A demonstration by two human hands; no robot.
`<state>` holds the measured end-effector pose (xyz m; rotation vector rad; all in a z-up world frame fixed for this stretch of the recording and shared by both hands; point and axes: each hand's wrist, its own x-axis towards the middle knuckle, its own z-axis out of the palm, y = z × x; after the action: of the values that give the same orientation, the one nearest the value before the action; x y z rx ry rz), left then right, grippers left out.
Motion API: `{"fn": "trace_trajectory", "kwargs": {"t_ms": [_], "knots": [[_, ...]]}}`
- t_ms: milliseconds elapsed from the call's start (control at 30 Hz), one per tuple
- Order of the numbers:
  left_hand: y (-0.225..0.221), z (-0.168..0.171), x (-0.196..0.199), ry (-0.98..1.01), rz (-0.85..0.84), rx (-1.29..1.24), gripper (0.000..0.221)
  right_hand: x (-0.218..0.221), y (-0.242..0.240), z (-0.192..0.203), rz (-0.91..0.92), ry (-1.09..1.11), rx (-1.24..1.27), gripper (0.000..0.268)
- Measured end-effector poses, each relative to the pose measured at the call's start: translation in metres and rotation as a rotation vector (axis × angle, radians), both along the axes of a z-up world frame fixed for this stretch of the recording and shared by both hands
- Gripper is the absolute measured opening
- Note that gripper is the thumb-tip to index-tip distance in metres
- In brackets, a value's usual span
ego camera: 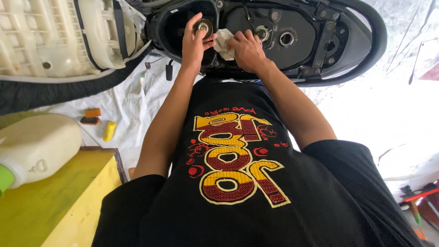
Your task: The person wipes the interior of a motorcycle fuel tank with a white cloth. They remove a small metal cap, wipe it, and place it back into the tank. The person continues to wipe the inside surfaces of the tank.
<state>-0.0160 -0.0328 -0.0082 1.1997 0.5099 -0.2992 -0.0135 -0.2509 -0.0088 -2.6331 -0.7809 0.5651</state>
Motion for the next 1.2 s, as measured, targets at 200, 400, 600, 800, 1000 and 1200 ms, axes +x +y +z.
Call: {"fn": "trace_trajectory", "kwargs": {"t_ms": [200, 400, 600, 800, 1000, 1200], "knots": [[0.020, 0.003, -0.010, -0.078, -0.096, 0.063, 0.040, 0.017, -0.026, 0.027, -0.115, 0.716, -0.054, 0.039], [0.017, -0.004, -0.008, -0.078, -0.150, 0.072, 0.031, -0.003, -0.021, -0.013, -0.370, -0.133, 0.202, 0.026], [0.010, -0.009, -0.001, -0.089, -0.141, 0.034, 0.020, -0.038, -0.003, 0.010, -0.226, -0.103, 0.197, 0.037], [0.012, -0.007, 0.001, -0.128, -0.168, 0.045, 0.020, -0.026, -0.081, 0.050, -0.730, 0.445, -0.017, 0.024], [-0.001, -0.004, 0.001, -0.092, -0.187, 0.035, 0.022, -0.048, -0.152, -0.036, -0.888, -0.336, 0.035, 0.025], [-0.030, -0.008, -0.001, -0.029, -0.185, -0.006, 0.027, -0.063, -0.066, -0.009, -0.483, -0.111, 0.005, 0.030]]}}
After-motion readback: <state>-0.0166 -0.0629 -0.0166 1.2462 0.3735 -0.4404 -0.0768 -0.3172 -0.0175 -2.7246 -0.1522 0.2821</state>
